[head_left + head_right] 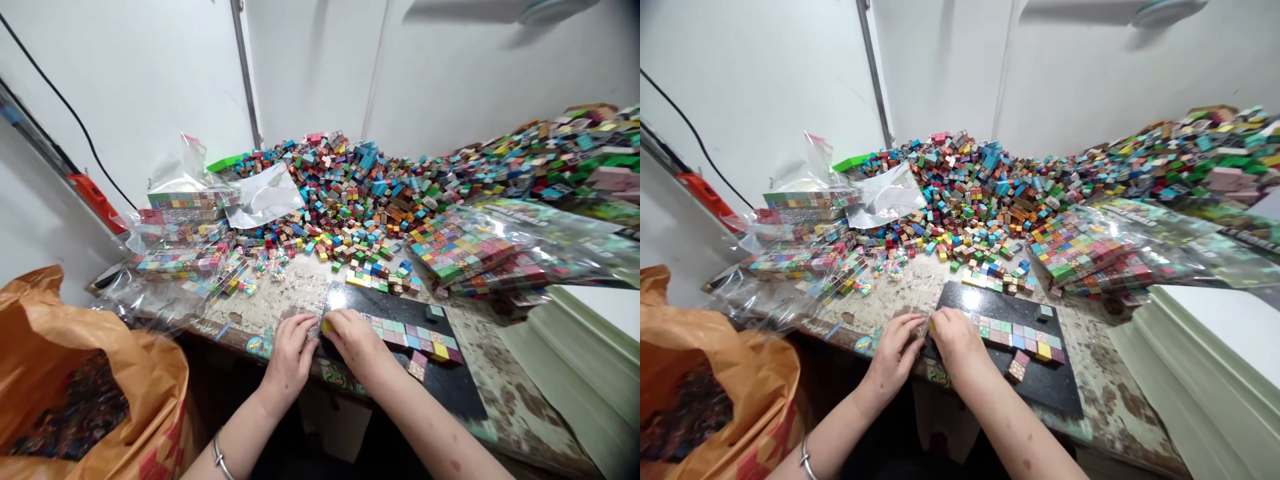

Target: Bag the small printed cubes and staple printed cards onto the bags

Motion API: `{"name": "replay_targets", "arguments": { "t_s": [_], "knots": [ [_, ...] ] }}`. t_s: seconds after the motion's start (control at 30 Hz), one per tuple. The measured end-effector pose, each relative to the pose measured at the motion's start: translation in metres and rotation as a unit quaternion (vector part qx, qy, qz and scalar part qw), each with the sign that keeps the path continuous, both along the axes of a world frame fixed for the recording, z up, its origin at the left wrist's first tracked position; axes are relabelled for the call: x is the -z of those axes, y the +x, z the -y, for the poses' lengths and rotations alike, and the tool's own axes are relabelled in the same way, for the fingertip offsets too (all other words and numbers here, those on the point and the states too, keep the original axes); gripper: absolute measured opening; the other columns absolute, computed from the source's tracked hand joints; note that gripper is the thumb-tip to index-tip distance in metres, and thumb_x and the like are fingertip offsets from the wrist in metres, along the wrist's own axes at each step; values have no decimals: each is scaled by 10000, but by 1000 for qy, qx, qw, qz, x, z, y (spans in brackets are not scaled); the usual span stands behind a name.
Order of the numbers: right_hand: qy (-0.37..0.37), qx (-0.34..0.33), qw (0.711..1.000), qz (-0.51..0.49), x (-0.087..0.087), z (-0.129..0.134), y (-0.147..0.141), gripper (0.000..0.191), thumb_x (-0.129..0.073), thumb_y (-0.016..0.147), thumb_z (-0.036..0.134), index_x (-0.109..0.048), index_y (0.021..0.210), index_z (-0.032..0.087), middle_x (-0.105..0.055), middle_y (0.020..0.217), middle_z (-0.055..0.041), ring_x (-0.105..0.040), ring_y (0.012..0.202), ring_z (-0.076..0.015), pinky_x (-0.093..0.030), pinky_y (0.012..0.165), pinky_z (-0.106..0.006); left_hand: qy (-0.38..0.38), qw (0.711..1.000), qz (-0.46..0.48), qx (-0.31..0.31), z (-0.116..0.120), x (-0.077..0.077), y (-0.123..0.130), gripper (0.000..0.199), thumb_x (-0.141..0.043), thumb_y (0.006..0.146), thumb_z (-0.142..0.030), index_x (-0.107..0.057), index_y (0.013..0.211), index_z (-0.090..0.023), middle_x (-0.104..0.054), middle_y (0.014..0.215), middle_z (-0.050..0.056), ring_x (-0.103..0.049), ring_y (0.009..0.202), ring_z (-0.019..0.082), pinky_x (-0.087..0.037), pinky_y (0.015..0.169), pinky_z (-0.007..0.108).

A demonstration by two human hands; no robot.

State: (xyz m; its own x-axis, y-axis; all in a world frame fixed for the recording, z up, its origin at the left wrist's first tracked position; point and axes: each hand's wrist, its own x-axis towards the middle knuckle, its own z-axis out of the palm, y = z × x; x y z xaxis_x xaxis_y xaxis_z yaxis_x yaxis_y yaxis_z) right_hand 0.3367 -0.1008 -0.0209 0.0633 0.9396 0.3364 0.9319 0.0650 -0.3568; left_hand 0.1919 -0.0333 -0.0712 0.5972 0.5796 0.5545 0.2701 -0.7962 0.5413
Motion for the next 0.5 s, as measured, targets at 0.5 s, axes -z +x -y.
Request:
{"name": "replay_targets", "arguments": {
  "t_s": [0.5],
  "knots": [
    [59,238,966,-77,4,126,62,265,-467,830,392,-606,981,224,-583,1059,-97,-541,1014,-255,-491,812,-408,23,999,-28,-6,-11,-10,27,402,-568,804,-221,-493,1198,-206,-565,1119,100,-512,1044,239,-427,890,432]
  ]
}}
